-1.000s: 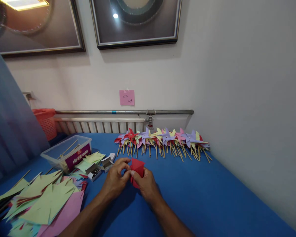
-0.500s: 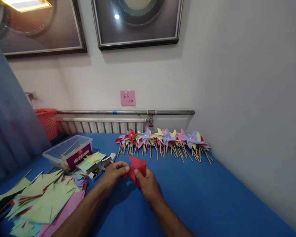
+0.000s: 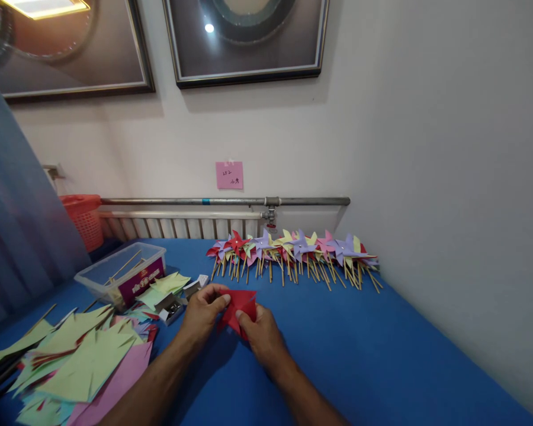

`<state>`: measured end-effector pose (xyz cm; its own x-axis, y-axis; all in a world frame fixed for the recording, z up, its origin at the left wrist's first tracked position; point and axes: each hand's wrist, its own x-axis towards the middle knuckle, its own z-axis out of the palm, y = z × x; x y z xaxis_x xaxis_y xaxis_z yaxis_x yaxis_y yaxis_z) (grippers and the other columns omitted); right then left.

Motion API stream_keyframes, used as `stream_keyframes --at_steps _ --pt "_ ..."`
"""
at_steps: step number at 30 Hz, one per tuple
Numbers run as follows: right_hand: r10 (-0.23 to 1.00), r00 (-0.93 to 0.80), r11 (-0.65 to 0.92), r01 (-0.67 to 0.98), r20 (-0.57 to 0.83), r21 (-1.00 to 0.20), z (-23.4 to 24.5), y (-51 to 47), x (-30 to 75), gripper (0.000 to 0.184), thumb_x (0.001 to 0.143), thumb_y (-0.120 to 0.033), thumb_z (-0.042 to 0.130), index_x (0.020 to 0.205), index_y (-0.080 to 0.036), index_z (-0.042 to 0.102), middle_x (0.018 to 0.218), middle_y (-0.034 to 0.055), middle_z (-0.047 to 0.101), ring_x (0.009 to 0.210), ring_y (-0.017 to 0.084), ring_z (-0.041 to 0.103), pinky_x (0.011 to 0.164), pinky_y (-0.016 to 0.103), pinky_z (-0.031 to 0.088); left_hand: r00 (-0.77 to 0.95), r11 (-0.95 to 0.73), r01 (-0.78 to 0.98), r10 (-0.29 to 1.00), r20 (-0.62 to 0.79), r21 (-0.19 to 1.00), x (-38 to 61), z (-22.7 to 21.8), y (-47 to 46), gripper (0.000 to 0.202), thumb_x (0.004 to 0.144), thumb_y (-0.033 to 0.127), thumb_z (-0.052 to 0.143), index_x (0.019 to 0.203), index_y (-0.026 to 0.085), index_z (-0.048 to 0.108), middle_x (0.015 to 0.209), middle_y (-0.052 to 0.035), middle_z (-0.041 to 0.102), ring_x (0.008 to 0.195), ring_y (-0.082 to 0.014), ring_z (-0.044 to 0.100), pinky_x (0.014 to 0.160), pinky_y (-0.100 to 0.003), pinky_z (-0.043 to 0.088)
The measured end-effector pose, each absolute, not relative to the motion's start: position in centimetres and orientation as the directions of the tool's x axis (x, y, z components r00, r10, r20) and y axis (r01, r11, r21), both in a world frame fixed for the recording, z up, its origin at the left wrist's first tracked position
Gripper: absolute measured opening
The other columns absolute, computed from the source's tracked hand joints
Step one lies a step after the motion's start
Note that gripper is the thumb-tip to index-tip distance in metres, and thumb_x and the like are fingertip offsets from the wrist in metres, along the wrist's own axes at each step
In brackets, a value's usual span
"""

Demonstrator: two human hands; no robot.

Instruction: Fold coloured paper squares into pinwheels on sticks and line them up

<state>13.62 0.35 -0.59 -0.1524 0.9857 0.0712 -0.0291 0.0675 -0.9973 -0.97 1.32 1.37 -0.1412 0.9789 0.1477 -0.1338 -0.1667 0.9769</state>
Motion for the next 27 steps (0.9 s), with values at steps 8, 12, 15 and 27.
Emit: stream_keyframes --at_steps 8,12,15,27 --pt "0.983 -0.169 0.07 -0.001 0.07 -0.998 -0.5 0.2 13.6 0.025 0.075 -0.042 0.064 0.079 -0.018 0.065 0.062 -0.0013 0.06 0.054 0.013 0.047 0.053 0.025 0.036 -0.129 -0.151 -0.154 0.983 0.132 0.977 -1.2 1.3 1.4 0.024 0.064 0.034 0.077 0.076 0.014 0.069 0.061 0.002 0.06 0.055 -0.0091 0.048 0.056 -0.022 0.038" --pt "0.962 -0.262 0.084 0.001 0.08 -0.997 -0.5 0.1 13.7 0.023 0.078 -0.039 0.061 0.081 -0.017 0.065 0.065 -0.0019 0.059 0.055 0.012 0.044 0.054 0.024 0.035 -0.117 -0.14 -0.097 0.985 0.129 0.985 -1.8 1.2 1.6 0.022 0.069 0.035 0.072 0.076 0.015 0.069 0.064 0.0007 0.061 0.058 -0.011 0.051 0.058 -0.023 0.04" --pt "0.947 -0.307 0.101 0.006 0.095 -0.995 -0.3 -0.1 13.8 0.02 0.079 -0.036 0.059 0.08 -0.017 0.063 0.066 -0.0026 0.058 0.056 0.011 0.042 0.055 0.023 0.035 -0.119 -0.239 0.098 0.961 0.25 0.966 -2.4 1.6 1.5 0.017 0.074 0.032 0.068 0.081 0.017 0.072 0.073 -0.0024 0.067 0.068 -0.0152 0.059 0.066 -0.027 0.045" --pt "0.89 -0.44 0.191 0.118 0.121 -0.974 -1.0 -0.3 13.7 0.014 0.083 -0.026 0.055 0.072 -0.019 0.054 0.062 -0.0048 0.047 0.057 0.01 0.035 0.053 0.022 0.027 0.181 -0.502 0.564 0.85 0.495 0.655 -2.0 2.6 -0.1 0.026 0.083 0.013 0.054 0.097 0.024 0.074 0.099 -0.005 0.073 0.099 -0.0233 0.063 0.095 -0.039 0.043"
